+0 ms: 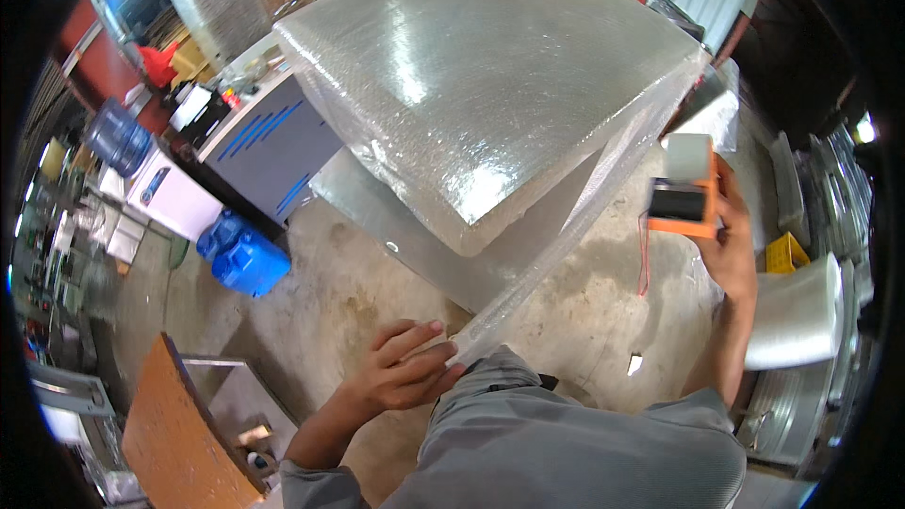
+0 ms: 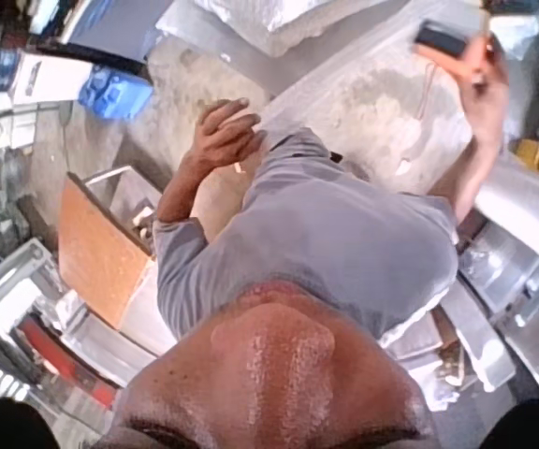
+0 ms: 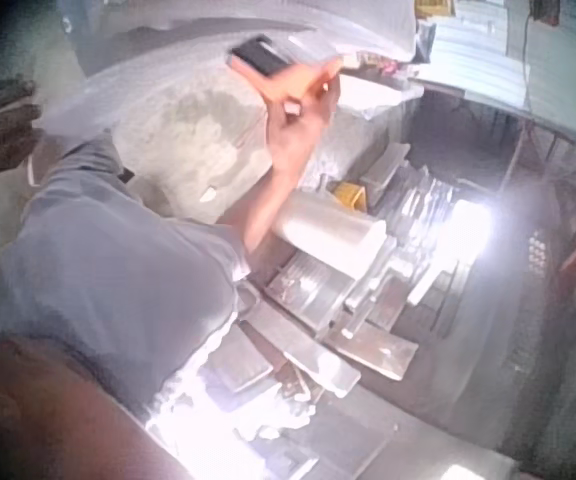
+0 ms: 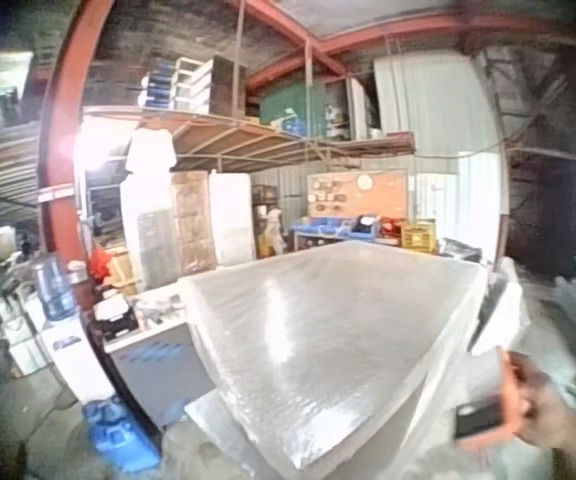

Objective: The person wraps a large rectangular object with bubble wrap and secures it with packing tape. They pull the bubble wrap over the object, smooth it, and apply tape along the edges and seams to hold the wrap in place.

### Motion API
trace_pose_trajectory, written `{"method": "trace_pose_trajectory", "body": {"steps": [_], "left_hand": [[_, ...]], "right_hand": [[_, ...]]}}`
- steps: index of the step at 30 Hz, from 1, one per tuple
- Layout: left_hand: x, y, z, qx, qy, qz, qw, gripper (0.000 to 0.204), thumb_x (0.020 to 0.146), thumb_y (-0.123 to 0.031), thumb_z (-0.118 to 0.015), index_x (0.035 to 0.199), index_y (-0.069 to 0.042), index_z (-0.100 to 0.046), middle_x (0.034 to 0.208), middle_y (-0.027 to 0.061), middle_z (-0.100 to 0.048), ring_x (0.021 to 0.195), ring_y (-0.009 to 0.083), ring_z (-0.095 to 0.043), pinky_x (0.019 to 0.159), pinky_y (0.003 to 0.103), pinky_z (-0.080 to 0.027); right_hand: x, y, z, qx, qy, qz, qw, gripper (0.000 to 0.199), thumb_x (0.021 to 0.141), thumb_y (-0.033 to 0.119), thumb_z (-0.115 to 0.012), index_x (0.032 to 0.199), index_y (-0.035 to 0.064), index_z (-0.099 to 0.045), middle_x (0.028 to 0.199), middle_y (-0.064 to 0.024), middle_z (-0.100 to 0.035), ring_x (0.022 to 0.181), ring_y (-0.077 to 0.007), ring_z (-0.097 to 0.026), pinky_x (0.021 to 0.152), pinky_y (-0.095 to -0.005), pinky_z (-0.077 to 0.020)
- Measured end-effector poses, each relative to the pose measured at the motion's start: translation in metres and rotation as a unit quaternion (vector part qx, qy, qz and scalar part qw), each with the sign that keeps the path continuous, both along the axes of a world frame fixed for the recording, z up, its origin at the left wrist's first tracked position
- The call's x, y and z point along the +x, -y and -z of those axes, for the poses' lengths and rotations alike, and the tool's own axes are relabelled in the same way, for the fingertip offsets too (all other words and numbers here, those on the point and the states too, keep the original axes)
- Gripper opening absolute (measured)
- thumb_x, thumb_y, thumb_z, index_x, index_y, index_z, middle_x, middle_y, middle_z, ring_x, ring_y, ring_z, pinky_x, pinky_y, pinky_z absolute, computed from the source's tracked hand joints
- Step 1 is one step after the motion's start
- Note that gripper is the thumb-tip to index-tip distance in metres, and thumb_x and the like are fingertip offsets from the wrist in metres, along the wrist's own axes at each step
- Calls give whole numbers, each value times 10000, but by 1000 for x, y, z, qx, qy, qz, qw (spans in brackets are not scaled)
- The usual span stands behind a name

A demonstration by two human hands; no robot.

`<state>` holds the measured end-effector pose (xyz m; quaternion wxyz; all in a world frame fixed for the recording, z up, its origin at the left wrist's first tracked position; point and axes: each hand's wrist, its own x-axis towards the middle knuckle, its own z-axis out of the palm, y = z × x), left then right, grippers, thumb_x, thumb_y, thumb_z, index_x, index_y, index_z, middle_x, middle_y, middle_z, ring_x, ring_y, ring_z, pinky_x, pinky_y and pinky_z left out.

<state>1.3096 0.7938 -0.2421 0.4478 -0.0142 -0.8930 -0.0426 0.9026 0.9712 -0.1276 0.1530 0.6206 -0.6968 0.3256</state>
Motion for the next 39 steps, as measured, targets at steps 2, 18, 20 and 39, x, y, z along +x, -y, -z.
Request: {"method": "trace_pose_trajectory", "body": {"steps": [2,18,20,39], "left_hand": [[6,22,-9,2,-13,15,1000,161,799,-196,-860,793,-123,-716,1057,-18,-710,1162,244,-645,845,380,-545],[-15,162,-70,-174,253,346,887,162,895,-290,-783,912,-185,-661,975,-39,-682,1203,139,-636,1113,385,-425],[-27,179,-64,-177,222,388,877,175,893,-303,-783,881,-171,-669,955,-32,-676,1158,139,-648,1094,389,-449],[-158,273,-107,-250,200,628,709,87,887,-178,-734,885,-95,-705,923,-31,-675,962,166,-575,883,357,-424]], "right_hand": [[-2,-31,37,-39,174,80,981,462,855,143,-803,1250,-8,-617,1328,-164,-599,1175,-246,-616,995,-375,-489],[129,-40,114,-416,749,32,515,466,984,175,-599,1419,21,-537,1372,-130,-598,1256,-261,-576,1039,-406,-474],[174,-27,95,-428,762,10,487,450,997,164,-570,1426,30,-541,1375,-133,-603,1257,-270,-584,1032,-410,-483],[385,284,270,98,494,257,825,756,793,564,-805,1360,92,-638,1460,-238,-486,1332,-412,-503,1084,-462,-451]]}}
